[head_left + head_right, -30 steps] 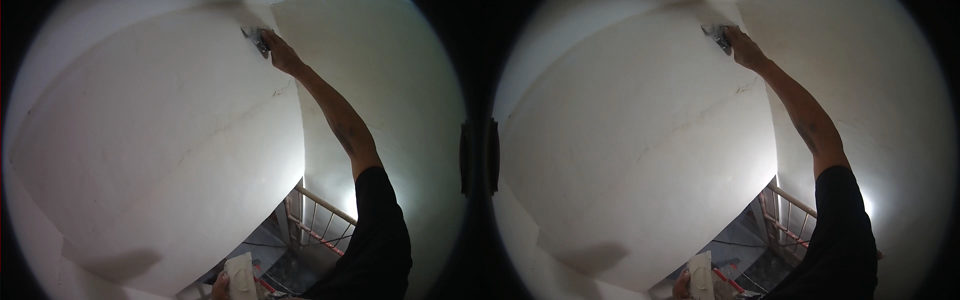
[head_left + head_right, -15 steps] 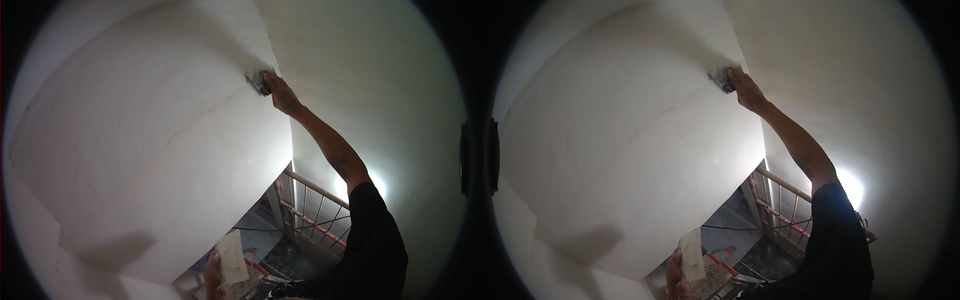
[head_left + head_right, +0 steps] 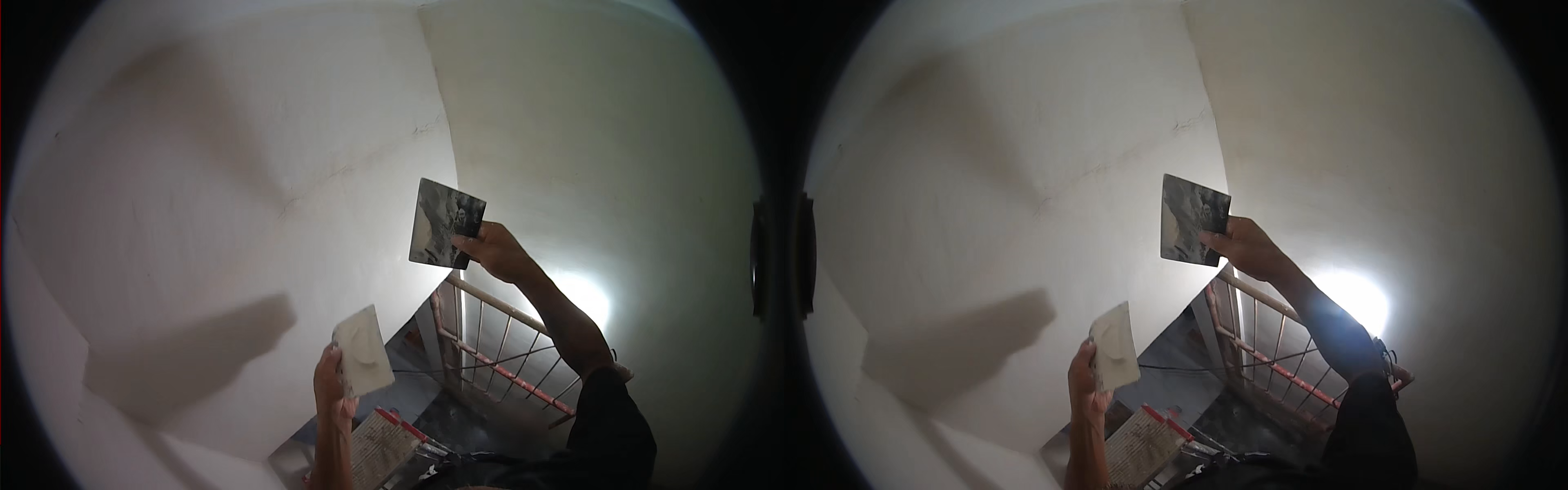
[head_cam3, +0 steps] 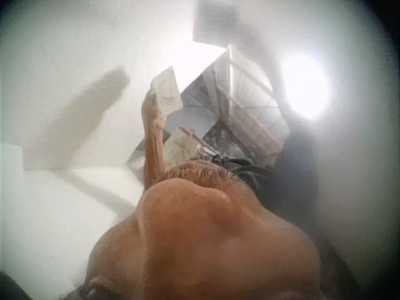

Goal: The person applies plaster to the wall and ceiling joint using putty knives, smooths it across the surface, and then climbs down a stepladder while holding the tools.

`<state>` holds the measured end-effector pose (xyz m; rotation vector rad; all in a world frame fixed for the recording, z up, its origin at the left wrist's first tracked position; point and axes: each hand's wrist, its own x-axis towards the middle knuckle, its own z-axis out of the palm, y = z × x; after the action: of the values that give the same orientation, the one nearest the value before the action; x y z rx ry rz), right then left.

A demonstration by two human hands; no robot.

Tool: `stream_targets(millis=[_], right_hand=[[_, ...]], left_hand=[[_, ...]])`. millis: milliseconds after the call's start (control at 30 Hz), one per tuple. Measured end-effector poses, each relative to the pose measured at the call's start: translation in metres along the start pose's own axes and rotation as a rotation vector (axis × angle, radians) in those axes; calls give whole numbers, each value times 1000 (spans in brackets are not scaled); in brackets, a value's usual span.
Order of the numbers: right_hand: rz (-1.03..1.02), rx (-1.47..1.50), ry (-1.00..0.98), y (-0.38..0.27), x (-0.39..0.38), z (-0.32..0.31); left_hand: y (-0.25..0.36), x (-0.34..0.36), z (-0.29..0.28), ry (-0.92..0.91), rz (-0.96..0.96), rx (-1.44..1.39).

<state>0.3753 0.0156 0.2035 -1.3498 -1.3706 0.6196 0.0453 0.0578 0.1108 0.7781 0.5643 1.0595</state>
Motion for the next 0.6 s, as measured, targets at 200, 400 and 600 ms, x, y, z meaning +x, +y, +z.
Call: stream_targets(millis=[200,400,600], right_hand=[[-25,-9,-93,-55,-34,-5],[-185,-351,-123,-77,-44,22],[-732,-654,-355,-72,-42,40]], left_hand=[[11,32,40,-92,-10,-24],[23,41,51,-115,-12,-13],[25,33,52,-137,-51,-20]])
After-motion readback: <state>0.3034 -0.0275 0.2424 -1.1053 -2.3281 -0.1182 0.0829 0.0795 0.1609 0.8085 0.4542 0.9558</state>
